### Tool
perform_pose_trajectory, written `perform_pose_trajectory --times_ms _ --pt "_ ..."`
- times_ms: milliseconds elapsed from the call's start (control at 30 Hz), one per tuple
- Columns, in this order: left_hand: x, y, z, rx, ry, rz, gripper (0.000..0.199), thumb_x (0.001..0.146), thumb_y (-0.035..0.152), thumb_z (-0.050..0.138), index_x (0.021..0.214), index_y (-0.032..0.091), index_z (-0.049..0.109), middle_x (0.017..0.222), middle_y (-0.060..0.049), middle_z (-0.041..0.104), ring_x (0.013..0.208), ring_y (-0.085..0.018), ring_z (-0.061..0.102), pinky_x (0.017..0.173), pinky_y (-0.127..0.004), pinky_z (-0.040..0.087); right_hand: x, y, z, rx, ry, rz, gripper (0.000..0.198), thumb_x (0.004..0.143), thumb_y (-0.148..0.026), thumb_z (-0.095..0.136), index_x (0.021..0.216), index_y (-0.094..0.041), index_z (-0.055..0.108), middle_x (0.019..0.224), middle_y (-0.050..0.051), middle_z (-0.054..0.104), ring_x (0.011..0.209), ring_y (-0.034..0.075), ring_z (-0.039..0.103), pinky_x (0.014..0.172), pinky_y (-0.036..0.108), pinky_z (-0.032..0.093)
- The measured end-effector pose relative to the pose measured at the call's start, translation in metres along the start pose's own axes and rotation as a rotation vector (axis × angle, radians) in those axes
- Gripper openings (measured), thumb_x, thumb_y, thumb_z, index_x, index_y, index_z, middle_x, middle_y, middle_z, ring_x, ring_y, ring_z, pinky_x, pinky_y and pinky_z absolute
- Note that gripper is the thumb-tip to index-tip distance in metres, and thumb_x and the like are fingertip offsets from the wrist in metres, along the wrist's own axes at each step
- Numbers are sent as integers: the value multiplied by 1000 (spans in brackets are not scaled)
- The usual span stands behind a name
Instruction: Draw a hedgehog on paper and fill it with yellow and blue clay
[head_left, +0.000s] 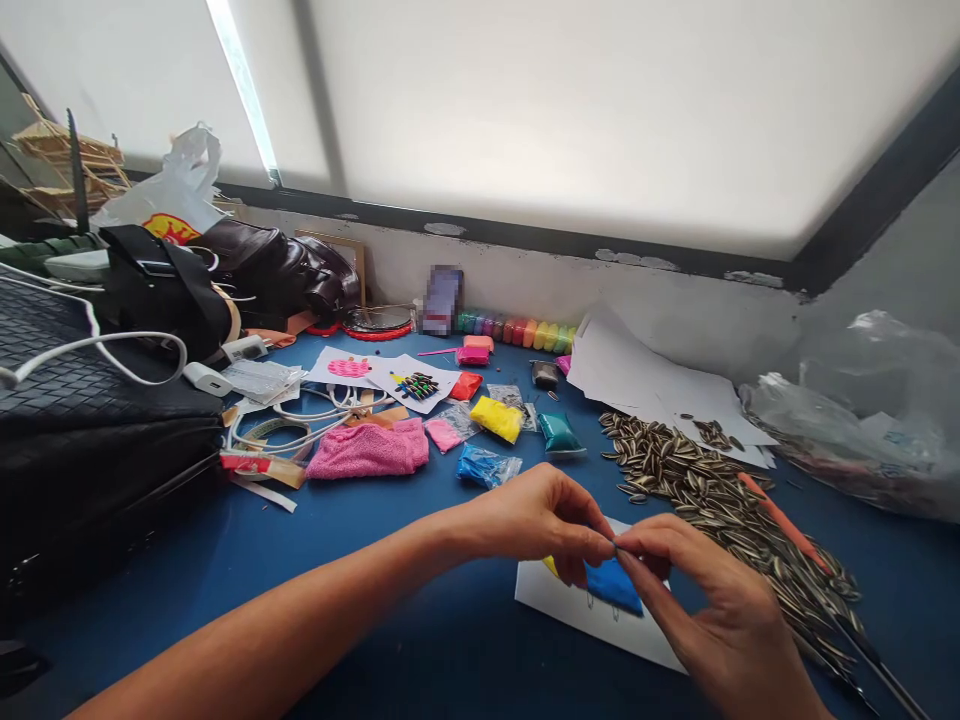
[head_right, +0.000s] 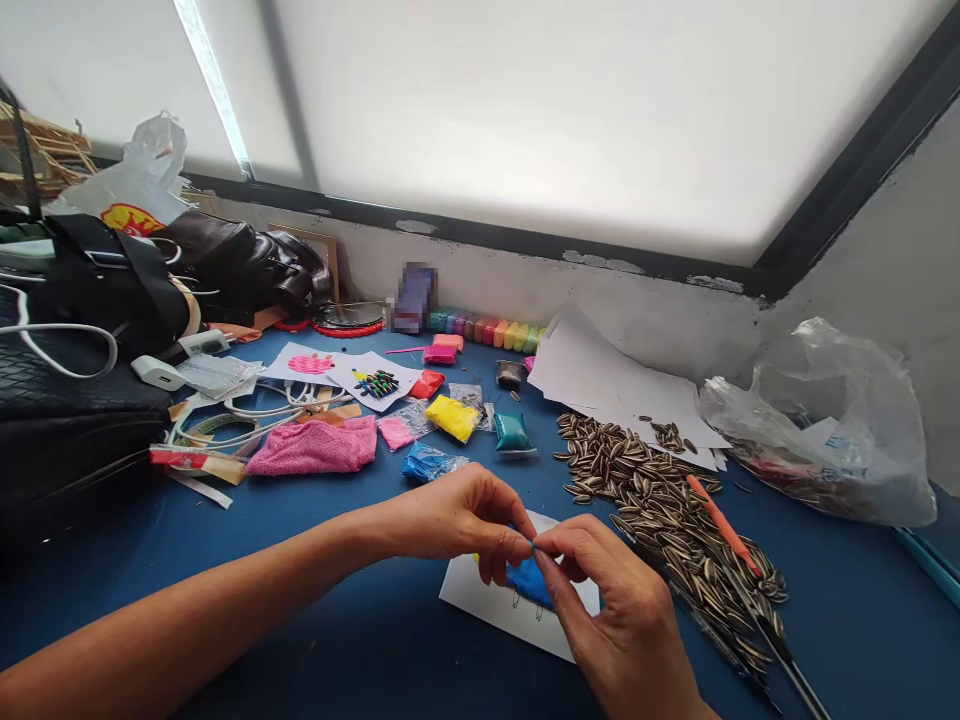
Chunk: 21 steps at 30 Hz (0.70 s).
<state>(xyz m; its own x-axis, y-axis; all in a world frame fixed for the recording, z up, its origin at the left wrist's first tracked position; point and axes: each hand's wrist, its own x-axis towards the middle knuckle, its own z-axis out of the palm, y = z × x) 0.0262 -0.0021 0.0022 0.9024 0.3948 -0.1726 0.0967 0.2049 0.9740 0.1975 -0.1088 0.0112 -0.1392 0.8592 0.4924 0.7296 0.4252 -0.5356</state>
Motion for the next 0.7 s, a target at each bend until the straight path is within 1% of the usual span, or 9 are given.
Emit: perform_pose_trajectory --times_ms 100,200,267,333,400,467,567,633,700 --pt "-1 2 1 75 16 8 11 81 22 65 84 11 67 60 2 61 55 -9 61 60 -23 50 2 -5 0 -20 -5 41 14 90 -29 59 78 -23 65 69 0 64 57 13 59 54 23 50" --pt "-2 4 -2 105 33 23 8 80 19 63 83 12 65 64 1 62 58 -9 62 59 -22 50 4 -6 -3 83 -27 170 19 88 -35 59 74 -23 64 65 -1 63 56 12 60 52 20 50" --pt "-3 7 -8 117 82 20 8 79 18 63 82 11 64 70 0 64 59 -9 62 58 -22 50 4 -4 -6 171 -26 271 23 86 -40 61 72 -22 65 63 -1 63 54 12 61 49 18 51" --pt "-3 10 -15 137 173 8 9 78 16 60 84 10 64 77 -3 66 59 -9 61 55 -21 49 5 0 -9 193 -3 331 25 83 -45 64 73 -22 68 64 0 65 55 13 62 48 18 51" --pt "-3 11 -23 161 229 -9 22 78 14 56 98 10 64 81 -4 67 61 -9 61 57 -22 49 4 4 -8 158 3 320 24 82 -46 66 76 -22 71 71 2 69 60 15 65 51 19 53" --pt "-3 10 -29 239 255 0 23 77 13 53 95 10 66 86 -4 66 63 -8 60 56 -20 46 2 6 -6 123 -47 263 22 84 -44 65 80 -23 72 77 3 70 65 16 65 54 21 54" --pt "-3 8 -33 313 253 -34 24 76 15 49 93 10 67 74 -1 62 57 -7 54 52 -18 39 -3 8 0 96 -134 170 20 88 -40 62 84 -24 71 76 2 68 62 14 62 56 23 53" --pt "-4 7 -33 332 244 -53 26 77 16 49 95 11 67 64 1 57 54 -7 48 50 -18 35 -5 8 3 60 -151 128 19 90 -39 60 82 -24 69 72 1 65 59 13 59 54 23 51" --pt "-6 7 -33 353 245 -53 27 77 19 48 96 12 66 62 1 55 54 -8 46 49 -18 33 -7 8 4 14 -161 91 21 92 -37 57 80 -23 67 71 0 64 58 12 58 53 22 50"
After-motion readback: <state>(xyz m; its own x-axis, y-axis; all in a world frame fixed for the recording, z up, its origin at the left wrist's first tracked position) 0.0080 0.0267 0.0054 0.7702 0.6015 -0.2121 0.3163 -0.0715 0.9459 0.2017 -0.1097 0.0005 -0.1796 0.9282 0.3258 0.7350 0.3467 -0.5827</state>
